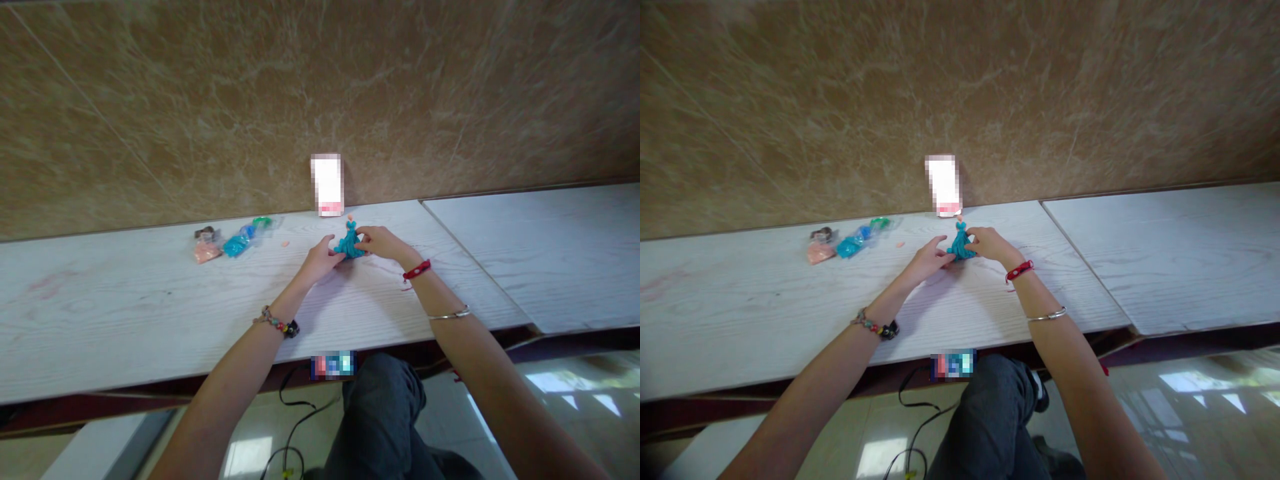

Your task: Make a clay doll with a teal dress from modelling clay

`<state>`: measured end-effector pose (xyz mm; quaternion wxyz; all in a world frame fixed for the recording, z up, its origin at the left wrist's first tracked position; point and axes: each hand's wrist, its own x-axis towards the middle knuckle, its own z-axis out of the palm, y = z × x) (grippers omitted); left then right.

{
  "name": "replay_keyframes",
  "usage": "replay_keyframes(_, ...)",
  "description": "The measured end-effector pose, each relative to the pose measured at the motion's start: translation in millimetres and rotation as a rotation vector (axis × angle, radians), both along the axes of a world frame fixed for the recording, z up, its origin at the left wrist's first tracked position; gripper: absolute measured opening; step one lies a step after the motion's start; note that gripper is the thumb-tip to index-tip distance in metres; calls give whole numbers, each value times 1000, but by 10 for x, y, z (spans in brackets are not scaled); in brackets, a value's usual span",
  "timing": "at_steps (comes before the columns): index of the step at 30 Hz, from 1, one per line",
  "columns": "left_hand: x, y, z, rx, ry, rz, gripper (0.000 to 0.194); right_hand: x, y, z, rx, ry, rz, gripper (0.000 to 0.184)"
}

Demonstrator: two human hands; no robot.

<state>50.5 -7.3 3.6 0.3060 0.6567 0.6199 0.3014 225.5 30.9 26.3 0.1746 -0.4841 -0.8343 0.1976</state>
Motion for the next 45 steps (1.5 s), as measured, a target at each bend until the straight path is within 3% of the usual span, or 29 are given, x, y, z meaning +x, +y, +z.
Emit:
replay_keyframes(6, -9, 4, -10, 1, 9, -10, 62, -10, -37, 21, -15, -18, 12, 28)
replay_keyframes(10, -13, 0, 33, 173, 219, 22, 57, -22, -55, 22, 0, -14, 24, 32)
replay_keyframes(17, -8, 124, 4, 328, 8, -98, 15, -26, -72, 0, 40, 71, 22, 44)
replay_keyframes(21, -5, 130, 6, 319, -96, -74, 10, -36, -83, 1, 54, 98, 16, 48)
replay_keyframes(27, -13, 97, 68, 284, -76, -14, 27, -67, -73, -36, 98, 142, 66, 45)
replay_keyframes(34, -29, 144, 73, 318, -136, -44, 7, -92, -93, -29, 65, 175, 58, 41)
replay_keyframes(39, -18, 134, 82, 304, -173, 23, 9, -78, -68, -41, 6, 238, 36, 36)
replay_keyframes(45, -30, 91, 160, 113, -388, 126, 9, -65, -4, -49, -177, 444, 65, 37)
